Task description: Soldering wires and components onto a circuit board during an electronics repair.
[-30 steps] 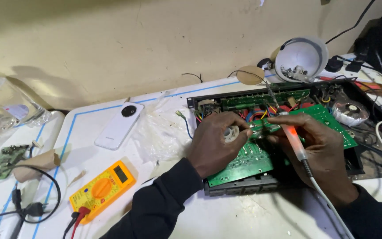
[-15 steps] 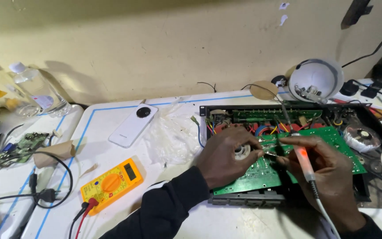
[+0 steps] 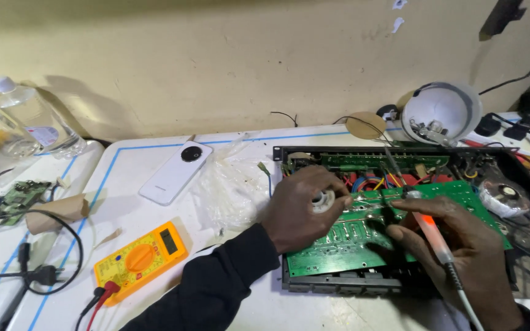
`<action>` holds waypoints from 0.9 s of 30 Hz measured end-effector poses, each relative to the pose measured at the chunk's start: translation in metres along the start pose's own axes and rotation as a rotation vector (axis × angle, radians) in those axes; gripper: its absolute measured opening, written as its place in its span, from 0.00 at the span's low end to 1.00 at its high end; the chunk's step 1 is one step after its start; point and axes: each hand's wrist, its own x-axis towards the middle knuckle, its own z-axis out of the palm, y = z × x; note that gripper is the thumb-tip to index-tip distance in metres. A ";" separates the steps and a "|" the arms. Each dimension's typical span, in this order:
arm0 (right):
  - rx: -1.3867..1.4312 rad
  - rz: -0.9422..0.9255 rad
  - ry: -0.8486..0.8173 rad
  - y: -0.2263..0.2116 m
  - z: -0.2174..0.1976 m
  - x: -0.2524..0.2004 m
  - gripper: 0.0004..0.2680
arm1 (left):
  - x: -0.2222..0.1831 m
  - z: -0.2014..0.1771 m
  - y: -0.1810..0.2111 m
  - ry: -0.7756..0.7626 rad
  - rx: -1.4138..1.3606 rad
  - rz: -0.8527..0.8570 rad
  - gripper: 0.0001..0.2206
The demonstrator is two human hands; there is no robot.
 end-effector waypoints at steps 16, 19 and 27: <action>0.878 0.195 0.150 0.068 -0.048 -0.027 0.13 | -0.026 -0.006 0.012 0.040 0.032 -0.075 0.04; 0.876 0.184 0.137 0.067 -0.049 -0.034 0.10 | -0.027 -0.007 0.011 0.027 0.034 -0.078 0.04; 0.739 0.054 0.012 0.065 -0.043 -0.035 0.11 | -0.028 -0.007 0.005 0.030 0.073 -0.040 0.05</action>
